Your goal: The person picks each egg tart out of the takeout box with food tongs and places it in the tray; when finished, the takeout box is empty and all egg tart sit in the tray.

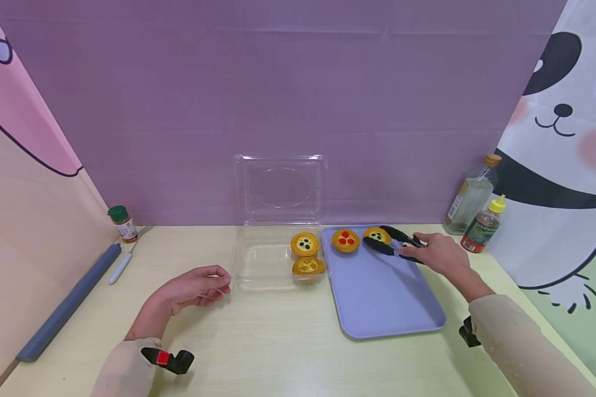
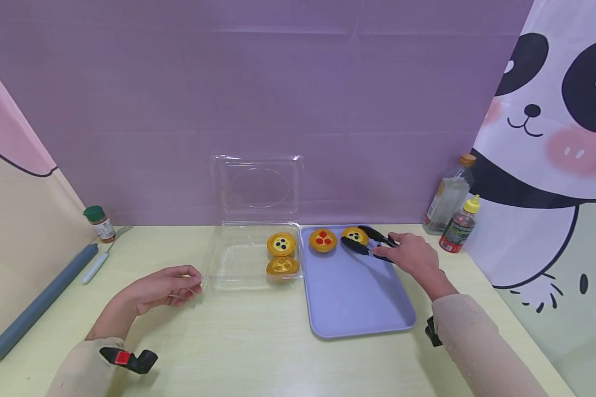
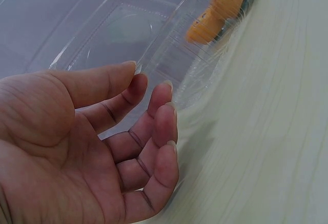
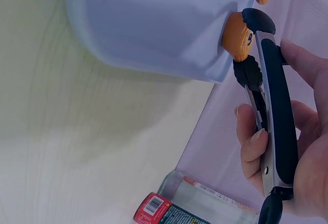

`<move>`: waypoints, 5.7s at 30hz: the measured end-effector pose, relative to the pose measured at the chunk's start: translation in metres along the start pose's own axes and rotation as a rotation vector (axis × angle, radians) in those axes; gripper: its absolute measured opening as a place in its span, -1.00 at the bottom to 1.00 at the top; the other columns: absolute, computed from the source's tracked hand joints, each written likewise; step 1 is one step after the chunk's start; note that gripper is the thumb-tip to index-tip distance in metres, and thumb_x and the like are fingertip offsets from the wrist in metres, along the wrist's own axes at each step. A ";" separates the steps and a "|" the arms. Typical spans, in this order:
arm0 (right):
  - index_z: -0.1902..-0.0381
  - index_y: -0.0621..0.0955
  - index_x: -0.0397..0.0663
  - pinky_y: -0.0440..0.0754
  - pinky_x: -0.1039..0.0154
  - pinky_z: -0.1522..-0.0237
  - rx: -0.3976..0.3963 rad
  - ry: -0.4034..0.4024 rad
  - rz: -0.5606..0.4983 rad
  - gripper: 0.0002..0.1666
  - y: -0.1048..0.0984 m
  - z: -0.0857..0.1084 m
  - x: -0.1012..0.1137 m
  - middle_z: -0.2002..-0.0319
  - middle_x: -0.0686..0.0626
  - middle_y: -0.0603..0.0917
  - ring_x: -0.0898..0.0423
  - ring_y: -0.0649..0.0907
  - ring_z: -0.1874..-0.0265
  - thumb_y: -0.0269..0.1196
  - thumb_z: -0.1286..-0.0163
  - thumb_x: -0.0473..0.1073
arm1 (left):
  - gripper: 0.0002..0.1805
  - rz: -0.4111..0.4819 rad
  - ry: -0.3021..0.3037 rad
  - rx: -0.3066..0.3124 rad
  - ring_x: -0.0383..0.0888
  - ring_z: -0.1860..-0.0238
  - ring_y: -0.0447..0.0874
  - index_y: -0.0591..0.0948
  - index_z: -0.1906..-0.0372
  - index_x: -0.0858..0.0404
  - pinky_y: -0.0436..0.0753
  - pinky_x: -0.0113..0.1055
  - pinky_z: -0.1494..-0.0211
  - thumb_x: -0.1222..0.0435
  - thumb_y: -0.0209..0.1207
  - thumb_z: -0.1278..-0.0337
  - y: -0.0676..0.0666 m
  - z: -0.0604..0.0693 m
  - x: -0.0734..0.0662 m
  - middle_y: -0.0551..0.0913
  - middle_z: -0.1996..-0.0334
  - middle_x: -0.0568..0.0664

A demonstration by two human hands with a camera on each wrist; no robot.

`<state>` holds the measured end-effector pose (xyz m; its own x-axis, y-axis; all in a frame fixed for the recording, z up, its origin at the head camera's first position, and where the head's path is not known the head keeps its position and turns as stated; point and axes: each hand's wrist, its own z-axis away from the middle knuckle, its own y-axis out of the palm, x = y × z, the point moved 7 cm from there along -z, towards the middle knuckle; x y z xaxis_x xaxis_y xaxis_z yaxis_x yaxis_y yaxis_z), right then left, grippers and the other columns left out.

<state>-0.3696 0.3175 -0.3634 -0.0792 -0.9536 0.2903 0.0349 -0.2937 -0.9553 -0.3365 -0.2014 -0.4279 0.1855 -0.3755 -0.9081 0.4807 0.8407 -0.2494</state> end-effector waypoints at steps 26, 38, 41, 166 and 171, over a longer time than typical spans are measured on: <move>-0.46 0.37 -0.09 0.45 0.19 0.54 0.001 0.002 0.011 0.14 -0.002 0.000 0.002 -0.18 -0.34 0.61 -0.10 0.69 0.26 0.25 -0.14 0.55 | -0.65 0.005 -0.003 0.001 -0.11 0.23 0.60 0.50 0.01 0.32 0.58 -0.27 0.17 0.10 0.15 -0.41 0.001 0.000 0.000 0.66 0.19 0.02; -0.46 0.37 -0.09 0.43 0.20 0.51 0.003 0.005 0.007 0.15 -0.003 0.000 0.002 -0.16 -0.32 0.63 -0.09 0.68 0.22 0.25 -0.14 0.55 | -0.65 0.002 -0.005 0.001 -0.10 0.22 0.59 0.50 0.00 0.32 0.58 -0.26 0.15 0.10 0.14 -0.43 0.001 0.001 0.000 0.66 0.19 0.03; -0.47 0.35 -0.09 0.43 0.21 0.50 0.001 0.003 0.004 0.16 -0.003 0.001 0.002 -0.19 -0.32 0.62 -0.10 0.68 0.19 0.24 -0.14 0.56 | -0.65 0.002 -0.008 -0.001 -0.10 0.23 0.59 0.50 0.00 0.32 0.58 -0.26 0.15 0.10 0.14 -0.43 0.001 0.000 0.000 0.66 0.19 0.02; -0.30 0.58 0.09 0.46 0.23 0.61 0.049 -0.143 0.161 -0.07 0.026 0.020 0.212 0.09 -0.05 0.70 0.04 0.58 0.43 0.35 -0.11 0.49 | -0.69 0.022 -0.006 0.008 -0.16 0.27 0.60 0.50 0.03 0.32 0.59 -0.30 0.17 0.13 0.14 -0.43 -0.002 0.002 0.001 0.65 0.21 -0.01; -0.31 0.57 0.16 0.46 0.23 0.61 0.060 -0.137 0.189 -0.08 0.028 0.018 0.213 -0.01 -0.04 0.70 0.05 0.59 0.42 0.34 -0.11 0.50 | -0.68 0.021 -0.010 0.003 -0.16 0.26 0.60 0.50 0.02 0.32 0.59 -0.29 0.17 0.12 0.14 -0.43 -0.002 0.001 0.002 0.66 0.20 0.00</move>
<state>-0.3671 0.1053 -0.3274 0.0706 -0.9908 0.1158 0.0958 -0.1088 -0.9894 -0.3363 -0.2043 -0.4289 0.2037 -0.3615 -0.9099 0.4795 0.8471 -0.2292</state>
